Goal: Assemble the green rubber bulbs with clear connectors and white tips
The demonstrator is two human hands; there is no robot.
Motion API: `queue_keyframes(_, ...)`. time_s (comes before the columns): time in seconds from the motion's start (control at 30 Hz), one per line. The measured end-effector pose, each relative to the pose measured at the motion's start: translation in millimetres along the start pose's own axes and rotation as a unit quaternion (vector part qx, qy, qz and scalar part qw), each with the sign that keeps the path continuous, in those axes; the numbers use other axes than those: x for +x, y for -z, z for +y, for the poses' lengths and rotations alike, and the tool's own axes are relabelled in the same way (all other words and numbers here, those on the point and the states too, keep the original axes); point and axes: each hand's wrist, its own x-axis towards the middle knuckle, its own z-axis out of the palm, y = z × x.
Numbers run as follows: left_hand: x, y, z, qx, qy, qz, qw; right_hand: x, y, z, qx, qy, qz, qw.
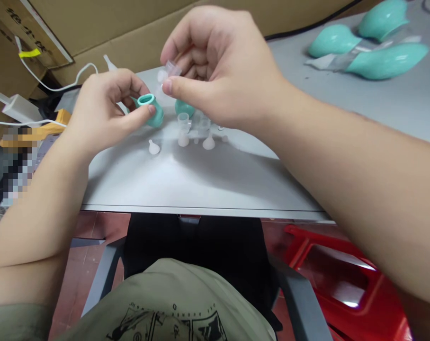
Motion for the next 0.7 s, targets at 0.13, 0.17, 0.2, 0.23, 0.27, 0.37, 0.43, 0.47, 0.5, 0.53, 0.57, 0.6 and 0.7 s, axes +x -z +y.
queue_keyframes(0.13,2,-3.5,-4,-0.038,-0.023,0.021,0.999,-1,-1,-2,0.002,0.002,0.016,1.000)
queue_keyframes(0.17,2,-4.4,-6,-0.056,-0.027,0.025,0.998,-2,-1,-3,-0.001,0.001,0.020,1.000)
queue_keyframes(0.2,3,-5.1,-8,-0.075,-0.030,0.027,0.996,-2,-2,-5,-0.007,-0.001,0.025,1.000)
queue_keyframes(0.23,3,-5.6,-10,-0.094,-0.030,0.025,0.995,-3,-3,-6,-0.014,-0.003,0.027,1.000)
queue_keyframes(0.27,4,-5.9,-12,-0.112,-0.030,0.027,0.993,-3,-4,-8,-0.019,-0.006,0.029,0.999)
queue_keyframes(0.37,5,-7.3,-19,-0.149,-0.025,0.010,0.988,-2,-8,-11,0.006,-0.012,0.043,0.999)
queue_keyframes(0.43,6,-9.4,-25,-0.174,-0.019,-0.015,0.984,-1,-10,-11,0.034,-0.013,0.054,0.998)
queue_keyframes(0.47,6,-10.9,-28,-0.186,-0.017,-0.028,0.982,0,-10,-10,0.040,-0.014,0.060,0.997)
queue_keyframes(0.5,6,-12.5,-29,-0.194,-0.016,-0.038,0.980,0,-10,-10,0.039,-0.014,0.062,0.997)
queue_keyframes(0.53,6,-14.1,-30,-0.197,-0.017,-0.039,0.980,1,-9,-9,0.034,-0.015,0.061,0.997)
queue_keyframes(0.57,6,-15.3,-30,-0.189,-0.014,-0.037,0.981,1,-9,-8,0.027,-0.013,0.056,0.998)
queue_keyframes(0.6,5,-16.1,-28,-0.174,-0.008,-0.034,0.984,1,-8,-7,0.023,-0.012,0.050,0.998)
queue_keyframes(0.7,3,-15.5,-18,-0.117,0.023,-0.031,0.992,0,-7,-6,0.042,-0.009,0.046,0.998)
